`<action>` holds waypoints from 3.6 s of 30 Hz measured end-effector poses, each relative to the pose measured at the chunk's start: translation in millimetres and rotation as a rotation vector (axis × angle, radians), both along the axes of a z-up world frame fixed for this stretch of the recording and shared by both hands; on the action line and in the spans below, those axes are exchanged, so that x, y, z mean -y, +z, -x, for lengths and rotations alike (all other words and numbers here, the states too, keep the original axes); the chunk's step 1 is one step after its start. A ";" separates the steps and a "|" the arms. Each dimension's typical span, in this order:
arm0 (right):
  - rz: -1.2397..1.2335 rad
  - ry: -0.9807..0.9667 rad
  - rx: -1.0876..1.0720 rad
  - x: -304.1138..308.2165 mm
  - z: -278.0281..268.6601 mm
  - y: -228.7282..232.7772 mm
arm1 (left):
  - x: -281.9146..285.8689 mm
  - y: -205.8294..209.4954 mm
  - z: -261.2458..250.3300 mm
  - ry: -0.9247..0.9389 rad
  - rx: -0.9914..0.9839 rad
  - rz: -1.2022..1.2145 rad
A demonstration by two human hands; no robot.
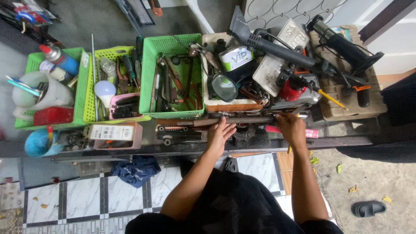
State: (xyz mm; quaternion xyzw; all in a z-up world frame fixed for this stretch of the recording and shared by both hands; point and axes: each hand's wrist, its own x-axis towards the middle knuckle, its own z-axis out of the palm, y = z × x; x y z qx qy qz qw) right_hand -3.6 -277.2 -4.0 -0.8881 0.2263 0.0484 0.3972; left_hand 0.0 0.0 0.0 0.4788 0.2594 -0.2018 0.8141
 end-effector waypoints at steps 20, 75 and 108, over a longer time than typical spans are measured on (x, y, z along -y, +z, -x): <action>0.348 0.090 0.195 -7.2 -18.3 -6.7 | -5.0 -13.0 -17.5 -0.292 0.063 -0.006; 0.190 0.913 -0.356 -397.6 -202.9 -42.4 | -306.4 -8.8 -109.0 -0.461 0.890 -1.568; -0.873 0.508 -0.021 -151.3 -60.3 60.1 | -246.4 55.4 -146.1 0.018 0.685 0.380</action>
